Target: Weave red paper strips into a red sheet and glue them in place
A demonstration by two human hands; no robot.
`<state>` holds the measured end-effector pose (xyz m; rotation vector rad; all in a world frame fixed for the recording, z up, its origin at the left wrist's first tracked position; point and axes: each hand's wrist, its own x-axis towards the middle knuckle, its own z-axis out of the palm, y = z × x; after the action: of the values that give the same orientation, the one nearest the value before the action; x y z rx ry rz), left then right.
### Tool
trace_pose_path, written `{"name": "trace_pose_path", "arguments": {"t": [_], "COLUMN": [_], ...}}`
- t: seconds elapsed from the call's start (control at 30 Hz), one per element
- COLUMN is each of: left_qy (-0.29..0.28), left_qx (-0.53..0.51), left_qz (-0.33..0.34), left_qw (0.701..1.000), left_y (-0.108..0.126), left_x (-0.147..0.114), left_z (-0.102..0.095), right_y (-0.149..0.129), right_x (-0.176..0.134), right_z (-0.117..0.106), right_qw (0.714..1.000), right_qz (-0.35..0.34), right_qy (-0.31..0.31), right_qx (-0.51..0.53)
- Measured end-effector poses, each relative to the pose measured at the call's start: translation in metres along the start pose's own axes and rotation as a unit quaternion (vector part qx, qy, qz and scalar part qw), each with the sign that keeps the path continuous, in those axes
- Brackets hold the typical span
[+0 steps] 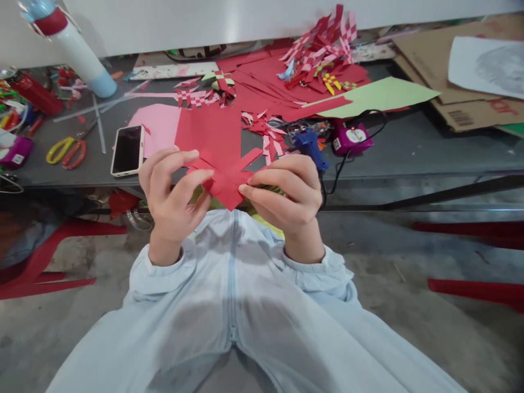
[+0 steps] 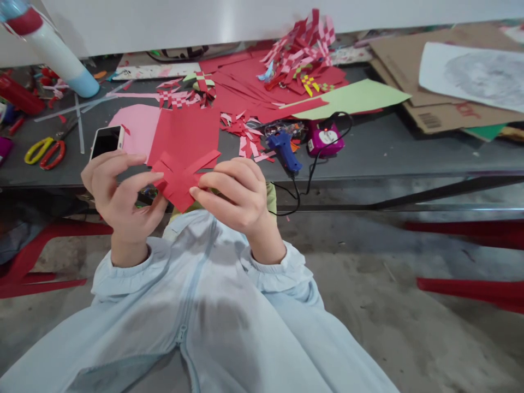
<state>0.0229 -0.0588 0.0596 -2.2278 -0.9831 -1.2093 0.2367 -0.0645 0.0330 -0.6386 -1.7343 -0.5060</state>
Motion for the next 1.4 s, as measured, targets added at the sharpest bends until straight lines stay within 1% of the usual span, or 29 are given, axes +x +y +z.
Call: {"name": "trace_pose_path", "arguments": {"t": [0.1, 0.17, 0.23, 0.3, 0.4, 0.5, 0.6, 0.7, 0.83, 0.93, 1.07, 1.3, 1.4], "left_qy": [-0.004, -0.036, -0.059, -0.047, -0.024, -0.043, -0.063, -0.057, -0.048, -0.062, -0.070, -0.081, -0.085], "left_qx": [-0.019, -0.013, -0.008, -0.023, -0.065, -0.119, -0.142, -0.148, -0.147, -0.157, -0.184, -0.183, -0.177], "left_qz": [0.051, 0.047, 0.041, 0.050, 0.069, 0.051, 0.048, 0.066, 0.085, 0.079, 0.047, 0.055, 0.030], "left_qw": [0.999, 0.998, 0.997, 0.997, 0.995, 0.991, 0.987, 0.985, 0.984, 0.982, 0.979, 0.978, 0.980], "left_y": [-0.001, -0.002, -0.004, -0.006, -0.008, -0.008, -0.005, -0.003, -0.002, -0.002, -0.002, -0.001, -0.002], "left_x": [0.000, -0.002, -0.003, -0.004, -0.005, -0.005, -0.004, -0.003, 0.000, 0.001, 0.002, 0.004, 0.002], "left_z": [0.001, 0.003, 0.004, 0.006, 0.008, 0.011, 0.015, 0.019, 0.025, 0.028, 0.032, 0.034, 0.035], "right_y": [0.001, 0.002, 0.002, 0.001, 0.000, 0.001, 0.003, 0.005, 0.009, 0.013, 0.017, 0.018, 0.019], "right_x": [-0.005, -0.007, -0.008, -0.008, -0.007, -0.007, -0.007, -0.006, -0.006, -0.007, -0.009, -0.006, -0.006], "right_z": [-0.001, -0.001, -0.001, -0.001, 0.001, 0.004, 0.005, 0.003, -0.001, -0.003, -0.005, -0.008, -0.007], "right_qw": [0.998, 0.997, 0.997, 0.997, 0.997, 0.997, 0.996, 0.993, 0.992, 0.989, 0.986, 0.990, 0.989], "right_qz": [0.038, 0.054, 0.057, 0.052, 0.052, 0.054, 0.045, 0.053, 0.067, 0.081, 0.092, 0.083, 0.089], "right_qy": [-0.047, -0.061, -0.056, -0.048, -0.053, -0.054, -0.070, -0.105, -0.108, -0.122, -0.138, -0.115, -0.117], "right_qx": [0.001, 0.010, 0.011, 0.004, 0.002, 0.018, 0.030, 0.018, 0.016, 0.020, 0.023, 0.024, 0.029]}}
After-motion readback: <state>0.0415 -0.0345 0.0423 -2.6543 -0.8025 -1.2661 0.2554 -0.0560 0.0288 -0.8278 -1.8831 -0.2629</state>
